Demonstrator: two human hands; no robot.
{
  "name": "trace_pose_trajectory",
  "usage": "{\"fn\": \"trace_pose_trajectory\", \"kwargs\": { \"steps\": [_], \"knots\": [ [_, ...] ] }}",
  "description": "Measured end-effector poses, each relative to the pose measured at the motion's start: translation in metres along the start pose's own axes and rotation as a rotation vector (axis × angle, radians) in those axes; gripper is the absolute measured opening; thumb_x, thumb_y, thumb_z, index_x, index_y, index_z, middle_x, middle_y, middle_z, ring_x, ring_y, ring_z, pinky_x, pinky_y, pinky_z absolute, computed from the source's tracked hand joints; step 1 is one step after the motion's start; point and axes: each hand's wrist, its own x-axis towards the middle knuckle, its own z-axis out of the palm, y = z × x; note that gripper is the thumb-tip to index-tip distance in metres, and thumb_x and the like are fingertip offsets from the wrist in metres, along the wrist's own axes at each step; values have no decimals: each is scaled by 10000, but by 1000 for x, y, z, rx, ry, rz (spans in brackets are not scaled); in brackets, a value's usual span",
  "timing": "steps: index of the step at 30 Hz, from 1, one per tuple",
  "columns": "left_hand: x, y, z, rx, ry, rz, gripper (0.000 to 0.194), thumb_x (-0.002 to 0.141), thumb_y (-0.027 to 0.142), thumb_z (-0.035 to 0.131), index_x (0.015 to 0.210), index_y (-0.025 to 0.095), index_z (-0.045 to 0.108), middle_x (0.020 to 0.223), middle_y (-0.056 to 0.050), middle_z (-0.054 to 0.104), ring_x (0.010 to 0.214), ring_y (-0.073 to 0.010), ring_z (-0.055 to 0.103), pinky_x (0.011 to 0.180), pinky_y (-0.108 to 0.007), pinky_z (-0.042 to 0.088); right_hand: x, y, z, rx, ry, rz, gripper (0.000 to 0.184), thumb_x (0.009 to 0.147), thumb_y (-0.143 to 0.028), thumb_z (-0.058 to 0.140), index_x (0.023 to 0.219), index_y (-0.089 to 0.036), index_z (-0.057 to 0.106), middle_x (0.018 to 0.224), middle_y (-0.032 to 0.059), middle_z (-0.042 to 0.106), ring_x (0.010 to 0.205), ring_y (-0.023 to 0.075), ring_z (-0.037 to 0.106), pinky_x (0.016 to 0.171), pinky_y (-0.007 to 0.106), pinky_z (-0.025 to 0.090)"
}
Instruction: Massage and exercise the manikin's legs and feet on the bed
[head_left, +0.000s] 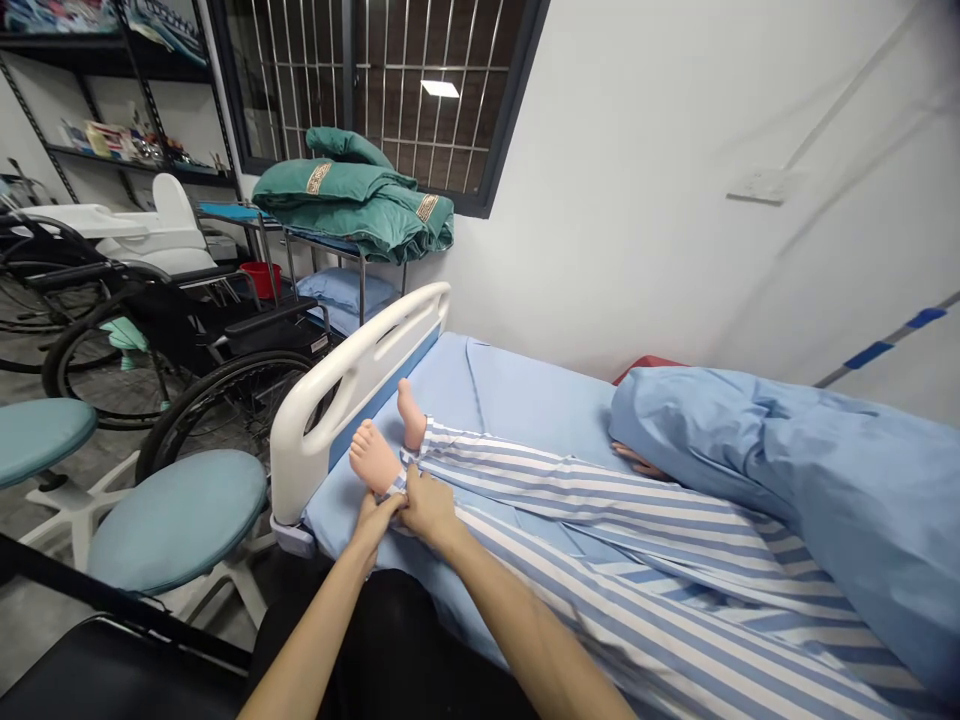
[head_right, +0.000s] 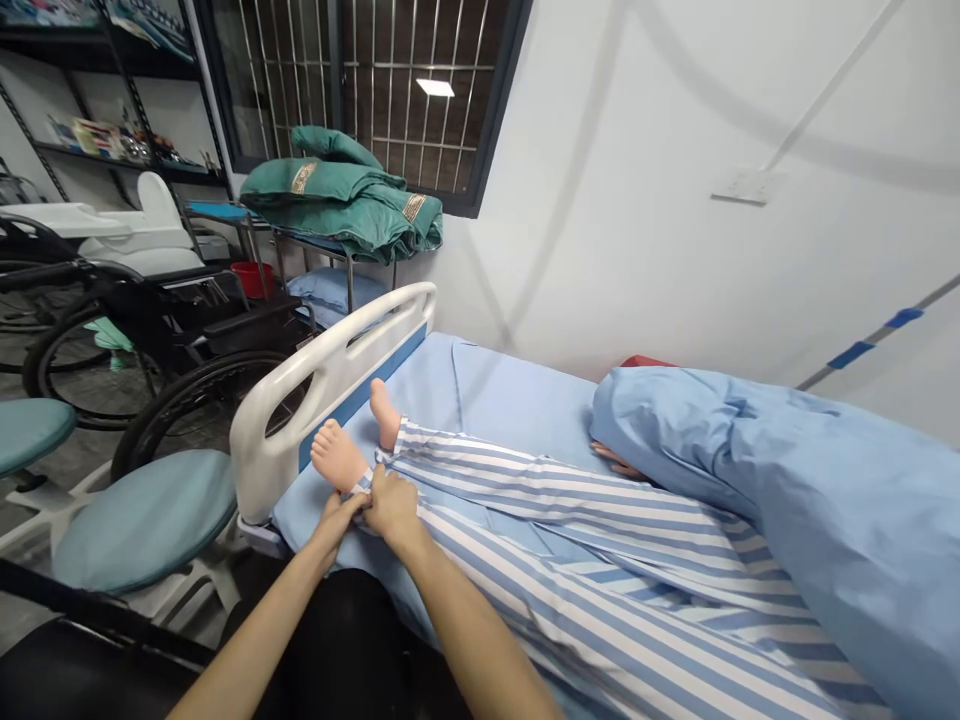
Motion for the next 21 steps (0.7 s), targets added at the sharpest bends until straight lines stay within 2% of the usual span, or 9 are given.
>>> {"fn": "trace_pose_trajectory", "kwargs": {
  "steps": [3,6,9,12,15,18,21],
  "knots": [
    [-17,33,11,-6,-81,119,434,516,143,723,909,224,560,850,-39,661,771,-205,609,691,-306,460,-11,-2,-39,23,26,-39,457,666,-326,603,1064,-155,457,948,133,630,817,285,624,629,320,425],
    [-40,80,36,18,-105,338,504,501,170,742,962,199,540,905,-36,643,792,-186,600,699,-284,460,-22,2,-95,19,89,-54,462,677,-341,571,1082,-155,445,933,119,642,817,279,622,645,321,422],
    [-66,130,72,69,-133,571,573,471,194,762,987,177,513,902,-18,614,792,-174,586,709,-277,457,-36,13,-160,42,137,-95,470,668,-370,566,1074,-165,448,930,99,647,827,260,617,640,294,417],
    [-96,176,113,130,-156,736,593,464,225,770,994,184,505,886,-2,585,819,-175,577,734,-281,455,-58,32,-226,108,240,-163,461,668,-387,566,1061,-163,473,926,74,649,824,244,610,626,271,420],
    [-127,213,156,104,-214,905,638,463,238,775,1042,206,509,976,-12,555,936,-193,552,836,-310,433,-83,55,-283,186,389,-325,393,688,-316,540,1045,-152,517,967,48,639,857,214,597,681,261,436],
    [-148,238,192,23,-323,1033,662,485,239,774,1087,232,501,1069,-27,522,1040,-223,507,908,-349,398,-102,73,-323,231,512,-422,330,711,-263,478,1001,-127,558,954,39,634,858,199,587,721,284,446],
    [-153,248,209,-47,-384,1064,623,539,243,753,1109,245,502,1099,-29,514,1098,-243,475,938,-384,372,-108,80,-338,241,556,-414,321,701,-256,472,970,-112,572,932,46,631,848,203,583,731,312,450]
  ]
}}
